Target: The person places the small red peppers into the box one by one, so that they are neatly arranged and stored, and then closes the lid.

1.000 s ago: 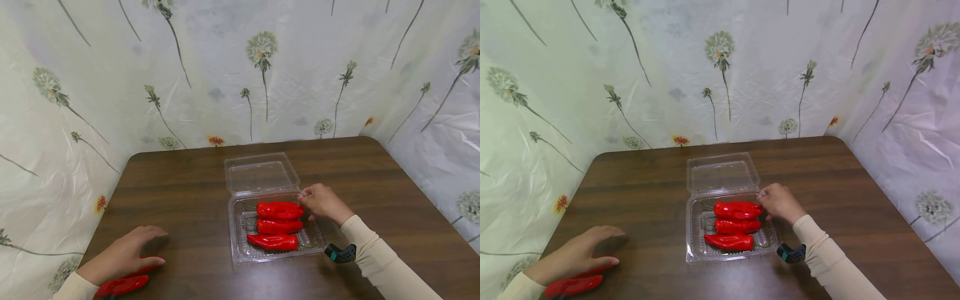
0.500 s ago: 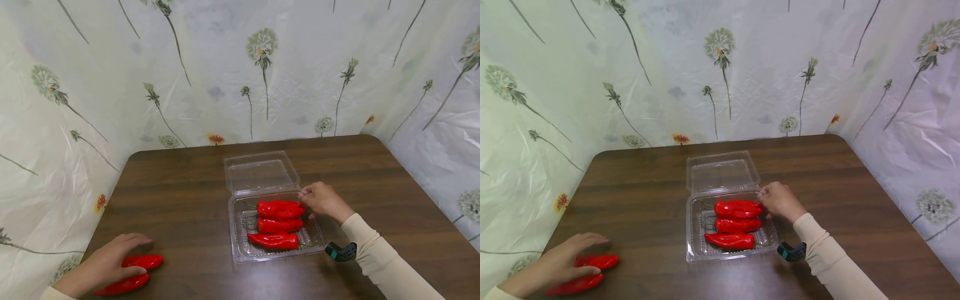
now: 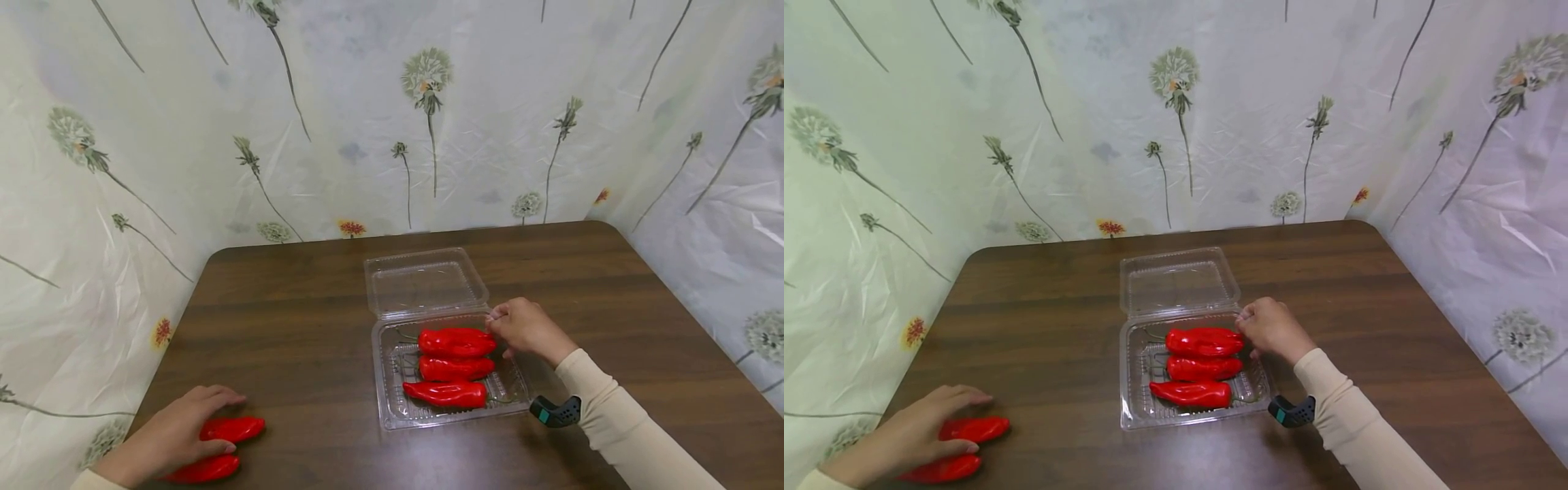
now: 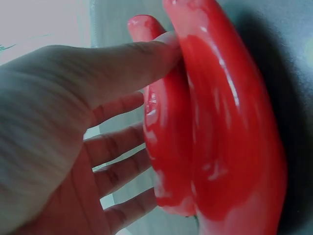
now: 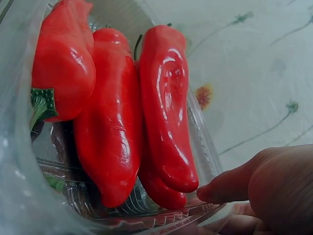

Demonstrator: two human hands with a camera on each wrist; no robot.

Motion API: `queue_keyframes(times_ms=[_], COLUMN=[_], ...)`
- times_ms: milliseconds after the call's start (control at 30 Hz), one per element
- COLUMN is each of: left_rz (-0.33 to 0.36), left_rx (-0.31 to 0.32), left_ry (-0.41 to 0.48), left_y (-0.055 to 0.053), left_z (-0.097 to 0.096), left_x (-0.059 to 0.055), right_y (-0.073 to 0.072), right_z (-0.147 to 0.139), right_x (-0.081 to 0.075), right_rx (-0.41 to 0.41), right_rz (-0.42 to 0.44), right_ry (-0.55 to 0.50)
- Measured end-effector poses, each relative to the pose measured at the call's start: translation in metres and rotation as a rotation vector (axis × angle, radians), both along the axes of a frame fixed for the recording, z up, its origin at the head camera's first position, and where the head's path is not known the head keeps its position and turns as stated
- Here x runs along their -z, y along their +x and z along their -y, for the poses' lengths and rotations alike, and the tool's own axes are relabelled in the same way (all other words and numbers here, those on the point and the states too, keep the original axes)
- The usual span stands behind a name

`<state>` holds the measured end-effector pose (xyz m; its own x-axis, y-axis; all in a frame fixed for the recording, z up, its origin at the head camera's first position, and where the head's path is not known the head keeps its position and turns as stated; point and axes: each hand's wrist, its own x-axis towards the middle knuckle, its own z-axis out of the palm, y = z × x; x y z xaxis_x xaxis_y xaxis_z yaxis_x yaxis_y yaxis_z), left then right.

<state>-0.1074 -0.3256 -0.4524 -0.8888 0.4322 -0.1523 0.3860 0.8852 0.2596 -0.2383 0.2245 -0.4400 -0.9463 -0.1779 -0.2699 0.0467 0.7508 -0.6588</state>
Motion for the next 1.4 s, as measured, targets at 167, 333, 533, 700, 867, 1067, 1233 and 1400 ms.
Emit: queue_keyframes(times_ms=[167,333,533,700,867,1067,1233,1400], left_rz=[-0.048,-0.118,-0.197,-0.252,-0.286,-0.239,-0.204,-0.226], left_rx=[0.029,0.045,0.038,0.033,0.029,-0.019,-0.045,-0.025], left_ry=[0.010,0.006,0.007,0.030,0.010,0.000,0.022,0.054], left_y=[0.000,0.000,0.000,-0.001,-0.003,-0.004,-0.004,-0.006], left_z=[-0.001,-0.002,-0.003,-0.003,-0.002,-0.006,-0.010,-0.017], left_x=[0.004,0.009,0.015,0.018,0.019,0.015,0.011,0.007], right_y=[0.001,0.001,0.001,0.002,0.001,0.001,0.001,0.001], right_z=[0.000,0.000,0.001,0.001,0.001,0.000,0.000,0.000], right_x=[0.001,0.000,-0.001,-0.001,-0.001,-0.001,0.000,-0.001], right_rx=[0.010,0.013,0.011,0.013,0.013,0.010,0.010,0.011], right_rz=[0.010,0.007,-0.003,-0.001,0.000,-0.003,-0.007,-0.002], right_ry=[-0.006,-0.008,-0.001,0.000,-0.004,-0.008,-0.005,-0.006])
